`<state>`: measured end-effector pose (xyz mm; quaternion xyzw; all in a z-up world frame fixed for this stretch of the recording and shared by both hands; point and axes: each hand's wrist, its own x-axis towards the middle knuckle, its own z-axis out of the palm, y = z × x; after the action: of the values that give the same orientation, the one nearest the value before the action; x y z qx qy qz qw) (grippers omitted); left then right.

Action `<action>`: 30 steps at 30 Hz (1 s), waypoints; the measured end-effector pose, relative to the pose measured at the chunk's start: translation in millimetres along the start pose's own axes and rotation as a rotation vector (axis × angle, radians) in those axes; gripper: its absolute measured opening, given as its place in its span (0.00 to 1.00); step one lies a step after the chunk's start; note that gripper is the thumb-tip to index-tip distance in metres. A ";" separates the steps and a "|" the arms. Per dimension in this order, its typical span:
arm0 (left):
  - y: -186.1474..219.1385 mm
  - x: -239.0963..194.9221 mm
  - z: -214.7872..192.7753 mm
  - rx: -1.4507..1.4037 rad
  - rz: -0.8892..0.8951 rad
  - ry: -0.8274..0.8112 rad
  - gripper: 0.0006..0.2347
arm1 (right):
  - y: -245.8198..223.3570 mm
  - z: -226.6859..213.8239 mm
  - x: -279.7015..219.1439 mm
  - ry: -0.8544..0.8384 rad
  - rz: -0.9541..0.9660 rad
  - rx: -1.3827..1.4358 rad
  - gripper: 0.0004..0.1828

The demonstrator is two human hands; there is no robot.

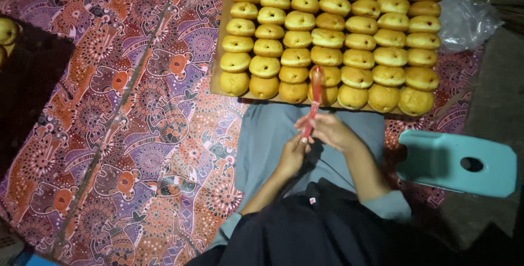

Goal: The person sits on the floor and uses a red piping bag to fill rows of small round pastries arranged on a wooden tray. They systematically move across the tray, squeezing filling into the center of each pastry.

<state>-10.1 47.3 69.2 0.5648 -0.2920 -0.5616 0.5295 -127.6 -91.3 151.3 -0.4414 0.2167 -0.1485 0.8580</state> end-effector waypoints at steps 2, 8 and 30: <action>11.1 3.3 -2.3 0.016 0.042 -0.033 0.10 | 9.5 5.9 -6.3 -0.001 -0.032 -0.040 0.19; 43.7 -3.5 1.2 0.187 0.198 -0.038 0.12 | 33.7 10.5 -6.5 0.194 -0.116 -0.328 0.16; 91.8 -75.6 9.2 0.474 0.217 0.067 0.09 | 18.3 22.8 23.6 0.433 -0.196 0.347 0.08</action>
<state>-9.5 90.0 180.5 0.6566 -0.4567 -0.3984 0.4490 -94.6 -75.7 142.4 -0.2649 0.3226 -0.3563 0.8360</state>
